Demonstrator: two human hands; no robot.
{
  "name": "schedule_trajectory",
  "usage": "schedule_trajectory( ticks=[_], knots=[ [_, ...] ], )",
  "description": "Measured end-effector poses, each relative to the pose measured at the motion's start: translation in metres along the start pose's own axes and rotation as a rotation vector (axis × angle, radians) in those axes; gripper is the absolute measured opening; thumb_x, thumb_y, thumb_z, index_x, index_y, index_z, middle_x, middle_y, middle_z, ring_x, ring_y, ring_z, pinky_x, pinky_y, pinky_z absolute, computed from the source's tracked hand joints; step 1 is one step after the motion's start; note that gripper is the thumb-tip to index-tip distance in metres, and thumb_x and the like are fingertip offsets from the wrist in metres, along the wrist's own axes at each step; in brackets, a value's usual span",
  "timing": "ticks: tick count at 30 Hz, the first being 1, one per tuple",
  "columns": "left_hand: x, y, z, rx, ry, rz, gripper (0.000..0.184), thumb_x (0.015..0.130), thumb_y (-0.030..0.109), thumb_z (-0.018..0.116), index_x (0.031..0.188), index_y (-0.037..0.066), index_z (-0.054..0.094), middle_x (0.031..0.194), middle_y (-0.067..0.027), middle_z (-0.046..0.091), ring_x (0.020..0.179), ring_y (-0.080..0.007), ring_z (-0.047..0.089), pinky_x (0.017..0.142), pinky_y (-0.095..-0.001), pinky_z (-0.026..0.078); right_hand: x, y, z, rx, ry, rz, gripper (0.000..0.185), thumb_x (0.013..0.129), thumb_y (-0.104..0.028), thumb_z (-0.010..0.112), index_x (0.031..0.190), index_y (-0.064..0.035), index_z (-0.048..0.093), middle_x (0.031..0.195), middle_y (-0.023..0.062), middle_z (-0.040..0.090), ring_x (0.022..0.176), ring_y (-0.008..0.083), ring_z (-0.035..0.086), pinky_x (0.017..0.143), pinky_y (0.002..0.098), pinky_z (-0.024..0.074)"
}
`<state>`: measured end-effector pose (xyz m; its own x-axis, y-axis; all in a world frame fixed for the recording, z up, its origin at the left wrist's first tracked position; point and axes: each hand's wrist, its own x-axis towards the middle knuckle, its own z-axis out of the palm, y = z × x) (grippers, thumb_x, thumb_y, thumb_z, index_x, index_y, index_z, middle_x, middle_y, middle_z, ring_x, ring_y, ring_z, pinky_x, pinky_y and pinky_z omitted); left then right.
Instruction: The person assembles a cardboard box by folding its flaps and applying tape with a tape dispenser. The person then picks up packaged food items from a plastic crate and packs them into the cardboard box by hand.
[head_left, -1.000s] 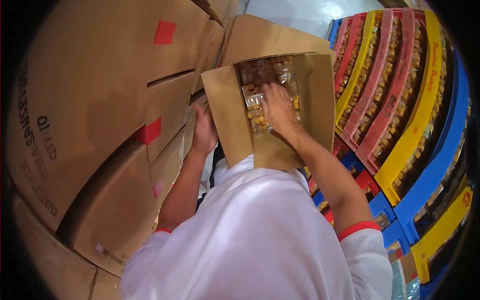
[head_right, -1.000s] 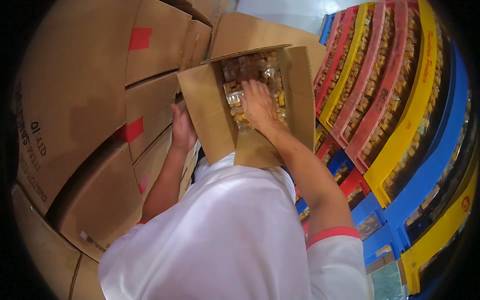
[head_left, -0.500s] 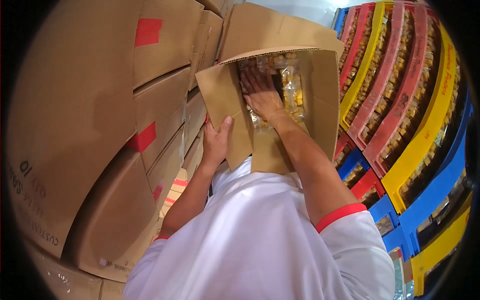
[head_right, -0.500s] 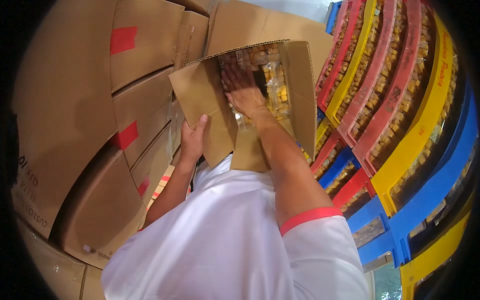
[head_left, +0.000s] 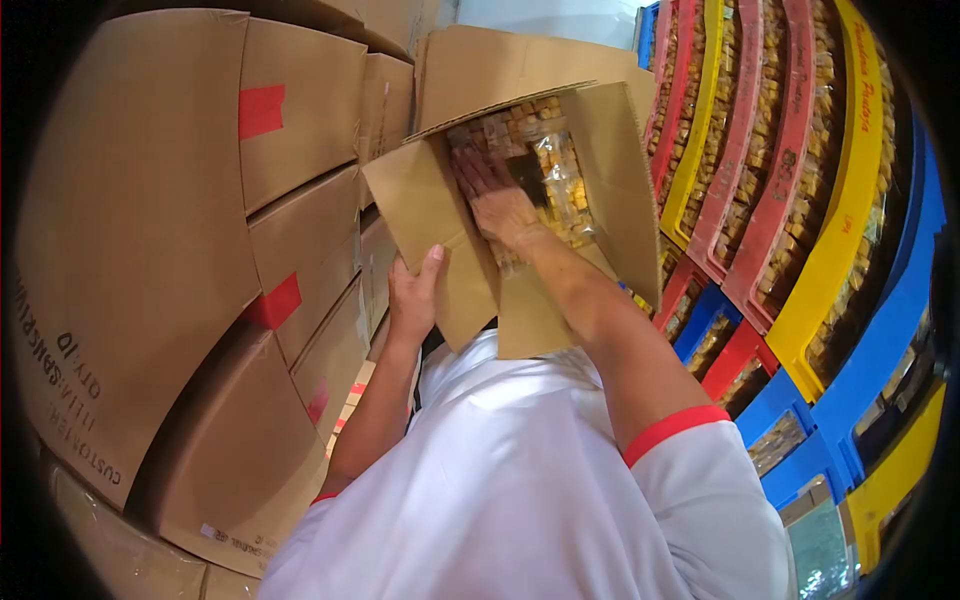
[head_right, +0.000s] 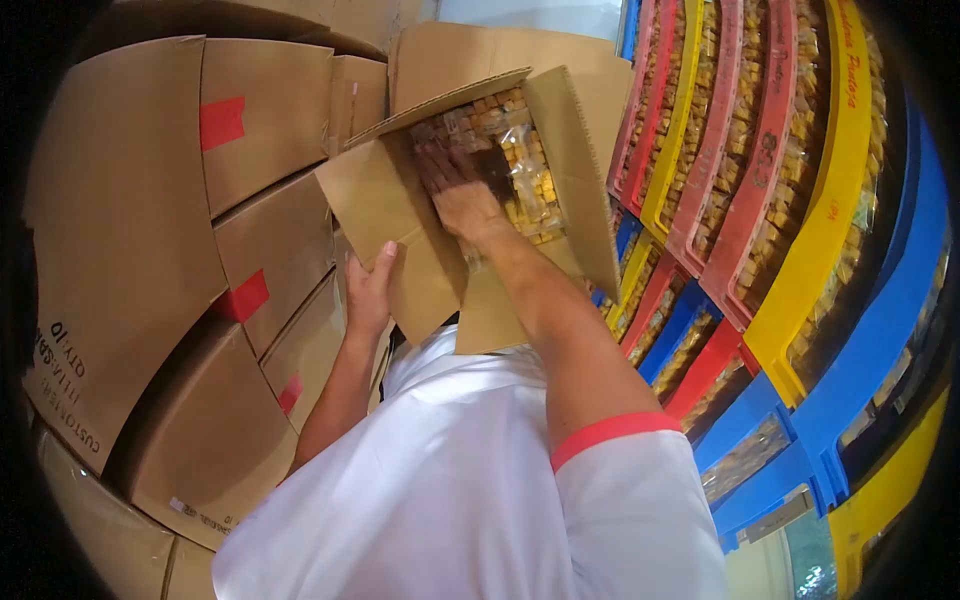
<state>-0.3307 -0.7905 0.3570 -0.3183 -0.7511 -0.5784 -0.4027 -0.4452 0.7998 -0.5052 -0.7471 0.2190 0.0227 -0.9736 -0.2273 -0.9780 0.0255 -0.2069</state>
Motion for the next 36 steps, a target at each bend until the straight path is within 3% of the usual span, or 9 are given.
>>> schedule_trajectory(
  ticks=[8, 18, 23, 25, 27, 28, 29, 33, 36],
  knots=[
    [0.03, 0.01, -0.001, 0.049, -0.109, 0.007, 0.034, 0.102, 0.023, 0.063, 0.123, -0.005, 0.063, 0.111, -0.0128, 0.073, 0.098, -0.0198, 0.067, 0.088, -0.0345, 0.053, 0.002, 0.014, 0.015, 0.072, -0.014, 0.132, 0.069, 0.099, -0.023, 0.043, 0.161, -0.0003, 0.022, 0.17, 0.0124, 0.02, 0.158, 0.026, 0.014, 0.129, 0.0482, 0.0079],
    [0.021, 0.005, 0.0, 0.063, -0.113, 0.052, 0.037, 0.102, 0.024, 0.062, 0.125, -0.005, 0.062, 0.116, -0.0143, 0.072, 0.104, -0.021, 0.066, 0.093, -0.0354, 0.051, 0.0, 0.018, 0.02, 0.099, 0.083, 0.087, 0.07, 0.101, -0.031, 0.044, 0.16, 0.0005, 0.023, 0.17, 0.0168, 0.018, 0.158, 0.0299, 0.013, 0.128, 0.0509, 0.0108],
    [0.026, 0.022, 0.001, 0.173, -0.113, 0.157, 0.053, 0.1, 0.02, 0.065, 0.143, -0.003, 0.048, 0.129, -0.019, 0.066, 0.118, -0.028, 0.063, 0.102, -0.039, 0.047, -0.003, 0.028, -0.023, 0.028, 0.149, 0.047, 0.067, 0.103, -0.031, 0.045, 0.158, 0.0033, 0.028, 0.167, 0.0202, 0.024, 0.156, 0.0336, 0.02, 0.126, 0.0488, 0.0194],
    [0.015, 0.033, 0.003, 0.23, -0.073, 0.186, 0.061, 0.098, 0.018, 0.066, 0.149, -0.002, 0.04, 0.137, -0.0207, 0.06, 0.125, -0.03, 0.059, 0.107, -0.0401, 0.044, -0.003, 0.037, -0.103, 0.494, -0.619, 0.166, 0.061, 0.104, -0.03, 0.043, 0.154, 0.0029, 0.036, 0.161, 0.0235, 0.036, 0.15, 0.0357, 0.035, 0.125, 0.0463, 0.0244],
    [0.014, 0.05, 0.007, 0.298, -0.033, 0.235, 0.07, 0.097, 0.015, 0.067, 0.155, -0.001, 0.032, 0.144, -0.0224, 0.055, 0.132, -0.032, 0.054, 0.111, -0.0412, 0.041, -0.043, 0.041, -0.125, 0.63, -0.07, 0.297, 0.055, 0.105, -0.032, 0.047, 0.149, 0.0013, 0.046, 0.148, 0.0249, 0.052, 0.139, 0.0385, 0.049, 0.118, 0.0448, 0.036],
    [0.013, 0.056, 0.01, 0.36, 0.068, 0.437, 0.074, 0.096, 0.012, 0.068, 0.157, 0.001, 0.029, 0.15, -0.0226, 0.049, 0.138, -0.0335, 0.049, 0.115, -0.0422, 0.037, -0.065, 0.048, -0.149, 0.693, 0.127, 0.296, 0.055, 0.105, -0.033, 0.05, 0.149, -0.0008, 0.047, 0.145, 0.0238, 0.055, 0.137, 0.038, 0.051, 0.115, 0.0448, 0.0387],
    [0.01, 0.061, 0.013, 0.417, 0.171, 0.634, 0.078, 0.094, 0.01, 0.068, 0.159, 0.002, 0.025, 0.155, -0.0228, 0.043, 0.143, -0.035, 0.043, 0.118, -0.0433, 0.033, -0.089, 0.053, -0.173, 0.7, 0.207, 0.316, 0.053, 0.104, -0.032, 0.052, 0.149, -0.0033, 0.049, 0.144, 0.0224, 0.057, 0.135, 0.0375, 0.053, 0.113, 0.0437, 0.041],
    [0.0, 0.115, 0.032, 0.378, 0.057, 0.819, 0.078, 0.094, 0.007, 0.067, 0.16, 0.004, 0.025, 0.162, -0.0194, 0.034, 0.149, -0.0354, 0.034, 0.123, -0.0435, 0.026, -0.183, 0.045, -0.249, 0.77, 0.468, 0.484, 0.045, 0.103, -0.021, 0.058, 0.145, -0.0067, 0.055, 0.138, 0.0203, 0.062, 0.127, 0.0355, 0.061, 0.105, 0.0388, 0.0481],
    [0.002, 0.133, 0.047, 0.261, -0.029, 0.887, 0.058, 0.099, 0.007, 0.061, 0.153, 0.005, 0.043, 0.16, -0.015, 0.04, 0.148, -0.0298, 0.037, 0.121, -0.0434, 0.03, -0.246, 0.019, -0.279, 0.687, 0.584, 0.62, 0.039, 0.101, -0.013, 0.06, 0.139, -0.0056, 0.06, 0.131, 0.0176, 0.067, 0.119, 0.032, 0.066, 0.1, 0.0376, 0.0513]
  ],
)
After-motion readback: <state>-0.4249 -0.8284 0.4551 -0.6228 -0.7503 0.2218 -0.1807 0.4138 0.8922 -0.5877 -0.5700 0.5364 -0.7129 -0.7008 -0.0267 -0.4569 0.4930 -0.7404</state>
